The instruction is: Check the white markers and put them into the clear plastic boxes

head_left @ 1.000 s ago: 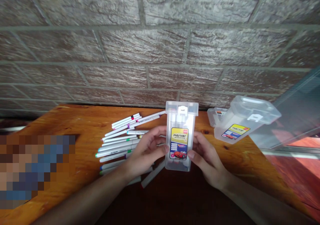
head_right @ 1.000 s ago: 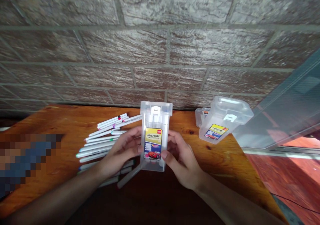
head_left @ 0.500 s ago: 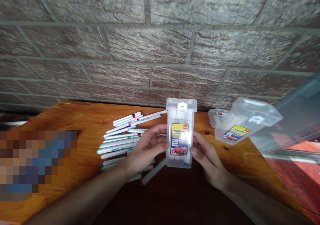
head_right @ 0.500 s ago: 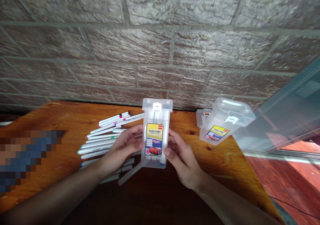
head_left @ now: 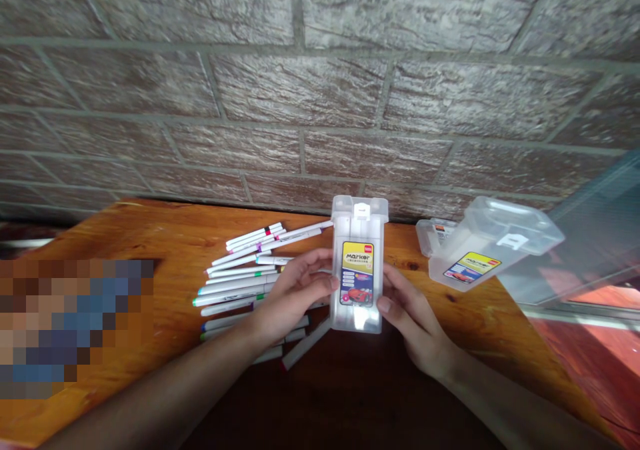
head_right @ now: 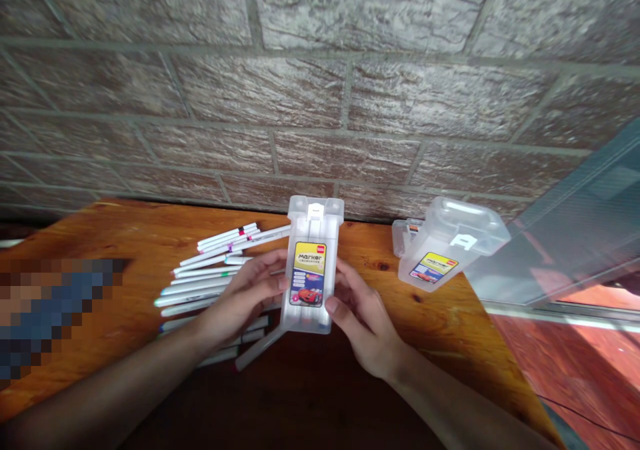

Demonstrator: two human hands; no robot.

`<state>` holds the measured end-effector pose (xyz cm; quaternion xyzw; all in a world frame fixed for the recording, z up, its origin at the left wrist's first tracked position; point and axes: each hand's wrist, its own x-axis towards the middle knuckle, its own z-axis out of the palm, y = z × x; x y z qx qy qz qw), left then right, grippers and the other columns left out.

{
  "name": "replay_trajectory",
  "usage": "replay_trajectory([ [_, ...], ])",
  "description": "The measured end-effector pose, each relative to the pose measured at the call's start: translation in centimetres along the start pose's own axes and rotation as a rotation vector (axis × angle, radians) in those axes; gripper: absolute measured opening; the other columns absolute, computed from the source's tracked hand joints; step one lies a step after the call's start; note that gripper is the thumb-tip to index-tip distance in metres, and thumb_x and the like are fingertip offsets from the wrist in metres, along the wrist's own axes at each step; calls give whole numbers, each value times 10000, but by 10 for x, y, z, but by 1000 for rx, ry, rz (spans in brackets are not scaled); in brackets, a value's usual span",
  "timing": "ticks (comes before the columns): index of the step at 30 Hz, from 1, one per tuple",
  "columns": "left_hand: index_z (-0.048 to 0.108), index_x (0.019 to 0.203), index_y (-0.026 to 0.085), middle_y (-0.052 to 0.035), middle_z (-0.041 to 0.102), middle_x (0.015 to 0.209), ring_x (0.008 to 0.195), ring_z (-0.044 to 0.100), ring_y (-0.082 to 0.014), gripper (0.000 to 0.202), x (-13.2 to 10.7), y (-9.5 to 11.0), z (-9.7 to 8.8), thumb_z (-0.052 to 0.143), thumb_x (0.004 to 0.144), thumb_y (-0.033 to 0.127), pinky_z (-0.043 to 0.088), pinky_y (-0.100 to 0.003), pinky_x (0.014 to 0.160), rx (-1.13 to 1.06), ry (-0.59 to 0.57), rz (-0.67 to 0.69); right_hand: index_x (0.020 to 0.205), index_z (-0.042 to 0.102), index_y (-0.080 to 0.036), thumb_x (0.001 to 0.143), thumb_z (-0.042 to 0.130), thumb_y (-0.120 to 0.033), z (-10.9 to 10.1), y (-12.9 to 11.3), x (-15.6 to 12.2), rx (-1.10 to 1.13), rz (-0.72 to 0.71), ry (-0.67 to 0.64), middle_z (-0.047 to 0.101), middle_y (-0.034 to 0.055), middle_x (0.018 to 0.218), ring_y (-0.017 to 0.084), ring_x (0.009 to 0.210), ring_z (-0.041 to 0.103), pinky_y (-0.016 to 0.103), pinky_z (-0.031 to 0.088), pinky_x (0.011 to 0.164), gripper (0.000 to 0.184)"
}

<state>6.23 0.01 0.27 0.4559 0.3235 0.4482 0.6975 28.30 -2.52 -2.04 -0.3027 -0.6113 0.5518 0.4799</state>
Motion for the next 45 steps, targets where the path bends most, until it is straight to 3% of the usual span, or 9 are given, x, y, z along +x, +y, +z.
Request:
replay_trajectory([
  [16,729,1158,175,-112,782,1189,1094,739,-295,411,0,0,1,885,810,328,600,-394,922,5,-6,25,1534,537,-331,1048,627,-453,1,-3,-1,-53,-4,10,714,75,1438,336,1294,686,520,561,1094,509],
  [22,717,1155,184,-97,785,1180,1049,747,-273,424,0,0,1,899,794,311,588,-369,917,26,9,63,1532,542,-389,1071,610,-396,-3,-1,-2,-110,-29,49,671,31,1503,304,1347,656,466,562,1105,466],
  [27,708,1173,175,-109,758,1212,1041,728,-253,382,4,0,-1,862,842,288,568,-375,958,41,-31,153,1551,537,-360,1091,572,-378,-5,0,-2,-307,-61,124,600,34,1578,310,1474,528,496,411,1244,462],
  [29,706,1181,173,-112,747,1221,1055,713,-248,400,5,0,0,874,832,274,561,-365,962,64,-17,178,1569,509,-345,1092,568,-372,-4,2,-2,-324,-47,114,570,52,1602,314,1463,536,500,440,1222,481],
  [32,699,1158,181,-98,744,1184,1040,707,-237,418,4,-1,1,904,803,264,572,-356,935,84,-5,194,1591,448,-321,1052,643,-362,-2,3,-1,-262,-26,51,586,98,1575,328,1375,617,496,551,1110,574],
  [38,680,1066,183,-81,760,1115,1055,717,-258,435,4,-6,3,955,733,237,587,-365,919,136,-11,242,1538,466,-316,800,927,-325,1,6,-2,-310,-63,45,671,96,1460,347,1327,640,505,507,1138,870],
  [45,715,1062,169,-82,775,1082,1026,725,-240,327,4,-5,3,908,809,245,571,-358,943,178,-34,284,1483,495,-306,816,892,-276,3,9,-3,-352,-89,118,704,107,1395,345,1250,684,486,562,1069,776],
])
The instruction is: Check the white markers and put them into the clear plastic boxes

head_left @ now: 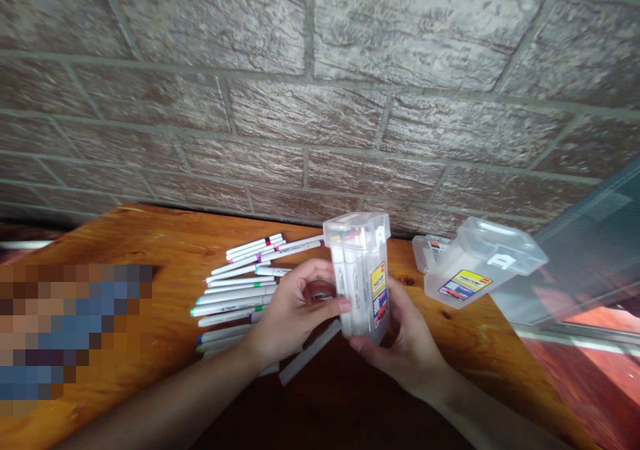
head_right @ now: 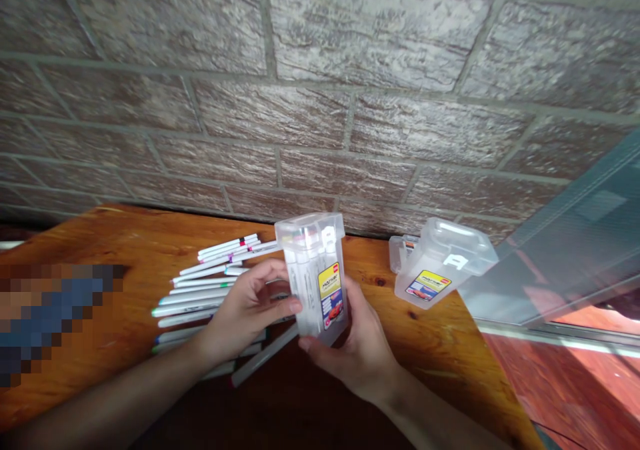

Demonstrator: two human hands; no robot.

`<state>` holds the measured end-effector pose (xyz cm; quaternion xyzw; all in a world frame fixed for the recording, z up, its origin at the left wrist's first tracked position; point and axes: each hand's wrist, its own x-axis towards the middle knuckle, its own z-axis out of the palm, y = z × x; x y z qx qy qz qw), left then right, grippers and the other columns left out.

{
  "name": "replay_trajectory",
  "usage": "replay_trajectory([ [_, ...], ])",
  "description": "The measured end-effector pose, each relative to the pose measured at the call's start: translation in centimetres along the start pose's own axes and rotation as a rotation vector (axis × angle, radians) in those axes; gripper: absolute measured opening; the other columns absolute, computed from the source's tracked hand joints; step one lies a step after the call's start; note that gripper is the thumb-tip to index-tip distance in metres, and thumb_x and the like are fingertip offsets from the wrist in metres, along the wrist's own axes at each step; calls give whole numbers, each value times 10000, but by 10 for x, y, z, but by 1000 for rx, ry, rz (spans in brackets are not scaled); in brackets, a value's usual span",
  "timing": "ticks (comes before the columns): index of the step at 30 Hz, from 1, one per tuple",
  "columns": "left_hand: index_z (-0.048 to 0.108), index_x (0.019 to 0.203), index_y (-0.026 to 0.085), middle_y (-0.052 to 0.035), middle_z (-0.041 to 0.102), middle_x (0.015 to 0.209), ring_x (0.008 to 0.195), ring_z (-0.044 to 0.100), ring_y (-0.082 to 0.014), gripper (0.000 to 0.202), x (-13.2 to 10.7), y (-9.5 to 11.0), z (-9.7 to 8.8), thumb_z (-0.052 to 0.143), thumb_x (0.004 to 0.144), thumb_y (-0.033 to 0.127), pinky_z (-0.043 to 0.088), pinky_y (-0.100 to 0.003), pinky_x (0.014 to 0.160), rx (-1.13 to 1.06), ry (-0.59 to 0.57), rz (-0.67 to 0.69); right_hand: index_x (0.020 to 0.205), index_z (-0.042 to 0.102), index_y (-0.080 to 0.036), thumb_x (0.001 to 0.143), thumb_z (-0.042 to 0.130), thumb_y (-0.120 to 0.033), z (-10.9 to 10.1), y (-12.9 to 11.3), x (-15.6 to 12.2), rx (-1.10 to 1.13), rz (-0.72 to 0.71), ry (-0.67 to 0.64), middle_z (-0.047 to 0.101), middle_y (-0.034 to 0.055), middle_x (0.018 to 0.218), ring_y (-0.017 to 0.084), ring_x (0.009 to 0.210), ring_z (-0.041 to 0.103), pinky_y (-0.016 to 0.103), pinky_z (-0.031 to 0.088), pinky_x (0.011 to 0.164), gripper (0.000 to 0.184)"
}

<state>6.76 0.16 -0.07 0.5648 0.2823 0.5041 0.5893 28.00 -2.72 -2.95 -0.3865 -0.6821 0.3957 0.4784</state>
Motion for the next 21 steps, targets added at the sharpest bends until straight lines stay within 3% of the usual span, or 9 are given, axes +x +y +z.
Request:
replay_trajectory([
  [6,738,1138,184,-95,779,1168,1078,726,-246,257,0,4,2,808,918,297,563,-345,965,-78,-42,-23,1466,514,-331,836,872,-286,1,-6,-1,155,-15,-22,677,101,1449,349,1288,660,517,517,1122,726],
  [11,723,1276,209,-108,748,1305,1222,690,-292,398,-1,6,2,819,903,311,519,-385,1058,-175,-127,-35,1488,526,-357,875,859,-386,4,-15,-4,402,67,-141,681,96,1434,326,1281,670,474,543,1071,698],
  [17,736,1296,227,-83,778,1251,1165,710,-276,431,-2,10,1,831,888,330,506,-362,1043,-261,-174,-81,1530,521,-352,806,920,-444,5,-16,-6,525,137,-201,709,94,1354,276,1051,743,423,584,960,832],
  [21,726,1316,225,-82,785,1231,1068,740,-286,473,-2,10,1,841,874,347,525,-383,1004,-287,-161,-109,1538,515,-357,760,947,-462,4,-11,-5,513,136,-187,677,107,1405,326,1165,707,459,561,1004,896],
])
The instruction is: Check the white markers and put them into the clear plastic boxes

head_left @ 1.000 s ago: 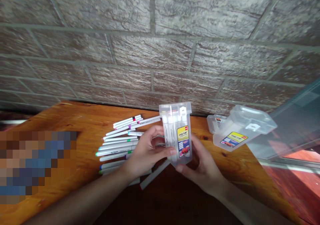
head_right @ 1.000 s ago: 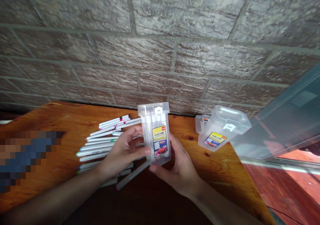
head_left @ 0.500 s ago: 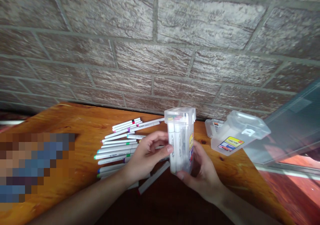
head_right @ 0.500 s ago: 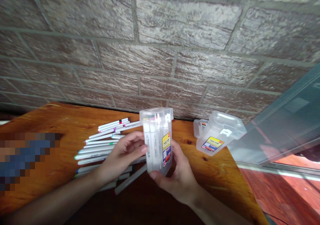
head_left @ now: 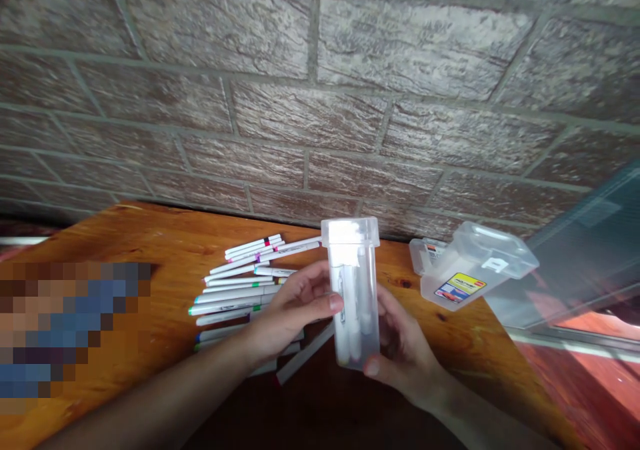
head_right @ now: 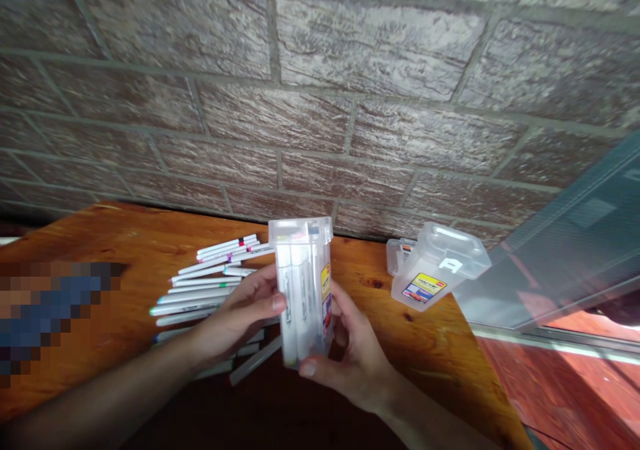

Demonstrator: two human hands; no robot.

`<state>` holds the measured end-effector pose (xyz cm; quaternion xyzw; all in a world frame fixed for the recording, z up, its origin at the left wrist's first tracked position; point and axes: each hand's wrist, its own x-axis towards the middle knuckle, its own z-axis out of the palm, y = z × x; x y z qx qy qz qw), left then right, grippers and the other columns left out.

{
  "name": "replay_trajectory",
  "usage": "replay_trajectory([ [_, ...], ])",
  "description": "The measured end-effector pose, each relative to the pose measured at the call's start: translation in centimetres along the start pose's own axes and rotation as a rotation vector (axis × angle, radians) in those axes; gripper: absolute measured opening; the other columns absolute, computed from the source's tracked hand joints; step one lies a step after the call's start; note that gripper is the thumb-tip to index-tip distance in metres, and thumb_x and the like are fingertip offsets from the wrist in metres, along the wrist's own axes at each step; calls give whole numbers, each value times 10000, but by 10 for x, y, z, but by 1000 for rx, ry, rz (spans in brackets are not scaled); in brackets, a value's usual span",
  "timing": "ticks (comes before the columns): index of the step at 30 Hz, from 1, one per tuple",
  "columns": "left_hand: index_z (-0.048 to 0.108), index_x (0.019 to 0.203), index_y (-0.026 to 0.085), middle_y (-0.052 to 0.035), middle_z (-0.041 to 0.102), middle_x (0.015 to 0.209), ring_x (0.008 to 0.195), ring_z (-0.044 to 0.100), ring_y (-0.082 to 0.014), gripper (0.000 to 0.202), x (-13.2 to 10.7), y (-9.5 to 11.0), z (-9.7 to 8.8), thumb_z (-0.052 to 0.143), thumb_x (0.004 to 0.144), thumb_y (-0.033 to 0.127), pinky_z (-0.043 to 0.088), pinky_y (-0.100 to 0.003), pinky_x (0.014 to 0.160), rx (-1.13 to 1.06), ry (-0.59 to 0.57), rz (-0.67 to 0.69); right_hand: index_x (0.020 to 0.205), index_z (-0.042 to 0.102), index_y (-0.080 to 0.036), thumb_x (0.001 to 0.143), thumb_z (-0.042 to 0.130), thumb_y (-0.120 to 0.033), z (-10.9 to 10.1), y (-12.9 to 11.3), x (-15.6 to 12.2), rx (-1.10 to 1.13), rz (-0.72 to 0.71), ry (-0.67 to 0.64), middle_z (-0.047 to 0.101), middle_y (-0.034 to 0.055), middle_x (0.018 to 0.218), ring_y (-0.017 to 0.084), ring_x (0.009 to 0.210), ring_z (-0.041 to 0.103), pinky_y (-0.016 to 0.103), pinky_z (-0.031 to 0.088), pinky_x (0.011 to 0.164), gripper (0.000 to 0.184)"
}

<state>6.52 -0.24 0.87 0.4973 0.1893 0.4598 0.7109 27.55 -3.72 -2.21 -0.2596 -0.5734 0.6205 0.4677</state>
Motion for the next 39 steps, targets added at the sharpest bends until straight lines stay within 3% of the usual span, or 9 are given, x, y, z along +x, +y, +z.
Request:
replay_trajectory([
  [3,725,1305,226,-89,779,1242,1094,734,-278,449,1,-1,-1,837,881,322,526,-371,1003,11,21,22,1543,504,-351,800,923,-448,-3,1,2,-25,-23,-1,645,109,1449,337,1290,639,486,510,1085,859],
  [15,737,1271,189,-95,770,1164,1084,698,-250,399,2,-2,-3,828,892,274,518,-365,1007,73,83,20,1531,506,-393,960,787,-407,-6,5,0,-60,-45,11,700,53,1304,264,1178,682,434,544,1042,637],
  [30,743,1240,198,-89,767,1173,1048,704,-232,379,2,-1,-3,840,885,284,525,-347,988,66,57,15,1540,494,-388,962,785,-411,-6,4,-1,-74,-30,22,695,66,1344,269,1197,684,430,553,1031,648],
  [39,734,1203,191,-90,761,1142,1047,701,-254,407,1,0,-2,880,834,279,528,-375,985,91,118,23,1581,458,-393,983,754,-399,-5,2,-3,-110,-33,34,631,77,1482,296,1282,652,452,552,1055,667],
])
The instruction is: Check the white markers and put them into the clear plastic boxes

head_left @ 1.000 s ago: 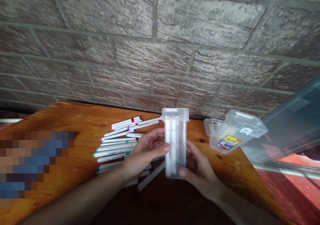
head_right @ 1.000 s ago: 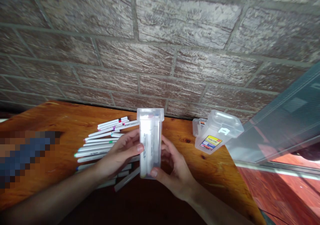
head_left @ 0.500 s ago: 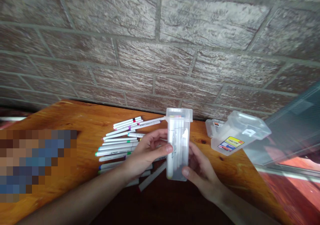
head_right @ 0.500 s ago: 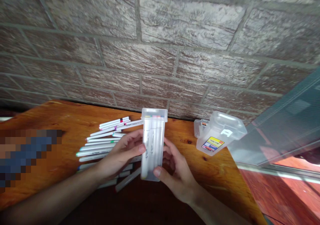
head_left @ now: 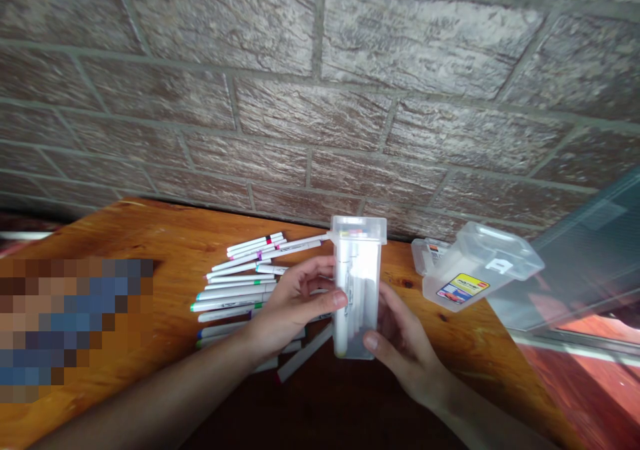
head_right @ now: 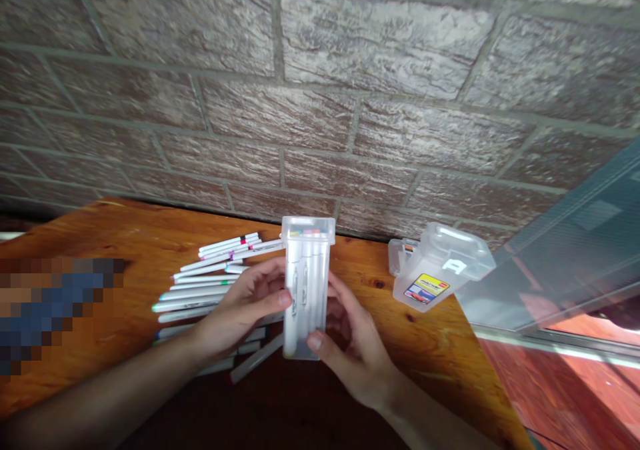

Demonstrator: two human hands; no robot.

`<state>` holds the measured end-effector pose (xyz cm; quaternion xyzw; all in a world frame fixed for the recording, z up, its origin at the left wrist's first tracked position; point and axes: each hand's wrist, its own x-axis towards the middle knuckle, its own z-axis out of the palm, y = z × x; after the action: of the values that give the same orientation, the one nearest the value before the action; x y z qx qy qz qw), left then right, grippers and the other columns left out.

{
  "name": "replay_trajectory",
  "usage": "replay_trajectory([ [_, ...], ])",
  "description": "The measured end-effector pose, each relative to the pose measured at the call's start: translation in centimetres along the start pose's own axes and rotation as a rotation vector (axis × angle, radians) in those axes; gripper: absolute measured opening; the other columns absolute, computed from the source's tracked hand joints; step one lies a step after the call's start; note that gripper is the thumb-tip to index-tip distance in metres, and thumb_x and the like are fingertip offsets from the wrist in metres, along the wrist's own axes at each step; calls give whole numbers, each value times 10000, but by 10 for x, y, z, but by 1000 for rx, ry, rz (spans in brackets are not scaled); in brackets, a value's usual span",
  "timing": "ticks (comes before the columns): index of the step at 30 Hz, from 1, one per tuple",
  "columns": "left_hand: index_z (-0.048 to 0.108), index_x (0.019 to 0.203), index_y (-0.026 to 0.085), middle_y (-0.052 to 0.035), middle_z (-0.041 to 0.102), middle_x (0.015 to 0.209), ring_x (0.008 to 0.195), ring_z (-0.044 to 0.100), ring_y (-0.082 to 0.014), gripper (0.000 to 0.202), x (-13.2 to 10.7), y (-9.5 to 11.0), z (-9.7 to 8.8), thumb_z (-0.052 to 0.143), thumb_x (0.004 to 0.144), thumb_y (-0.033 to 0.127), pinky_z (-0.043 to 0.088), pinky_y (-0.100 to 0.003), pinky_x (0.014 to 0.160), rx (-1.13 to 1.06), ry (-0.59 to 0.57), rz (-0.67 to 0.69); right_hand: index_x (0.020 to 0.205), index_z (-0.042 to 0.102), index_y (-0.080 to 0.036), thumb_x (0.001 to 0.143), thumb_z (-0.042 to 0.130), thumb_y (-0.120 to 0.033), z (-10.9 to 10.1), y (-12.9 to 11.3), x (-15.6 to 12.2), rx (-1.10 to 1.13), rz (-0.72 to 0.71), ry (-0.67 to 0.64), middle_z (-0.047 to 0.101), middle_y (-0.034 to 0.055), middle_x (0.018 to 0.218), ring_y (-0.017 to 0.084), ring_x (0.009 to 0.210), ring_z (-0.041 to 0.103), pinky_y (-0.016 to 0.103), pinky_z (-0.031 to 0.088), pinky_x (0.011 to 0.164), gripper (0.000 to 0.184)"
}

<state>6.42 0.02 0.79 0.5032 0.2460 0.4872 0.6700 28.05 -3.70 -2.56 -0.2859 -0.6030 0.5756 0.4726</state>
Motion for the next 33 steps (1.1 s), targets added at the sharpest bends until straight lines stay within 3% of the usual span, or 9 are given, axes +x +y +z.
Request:
replay_trajectory([
  [9,729,1202,193,-98,768,1139,1069,708,-266,453,2,-3,-3,911,798,288,529,-389,995,1,5,1,1584,454,-413,971,775,-346,-1,4,0,1,-9,10,599,66,1543,305,1316,642,453,588,1008,695],
  [18,763,1220,209,-84,788,1193,1113,717,-241,345,3,-4,-5,836,893,292,528,-359,997,-84,23,-40,1475,611,-376,988,740,-398,5,-12,2,54,-48,64,697,51,1464,305,1325,659,462,518,1128,505],
  [28,773,1240,173,-113,809,1186,1106,742,-266,384,2,0,-1,834,894,329,522,-338,987,-133,-123,-97,1450,672,-302,952,700,-532,-4,-8,-1,79,80,94,720,75,1421,425,1384,587,574,494,1128,549],
  [33,768,1222,184,-103,814,1170,1095,745,-265,373,1,-1,-1,851,875,292,539,-340,962,-119,-94,-37,1400,715,-302,959,678,-533,-4,-8,2,80,106,115,752,81,1372,420,1337,631,563,546,1069,499],
])
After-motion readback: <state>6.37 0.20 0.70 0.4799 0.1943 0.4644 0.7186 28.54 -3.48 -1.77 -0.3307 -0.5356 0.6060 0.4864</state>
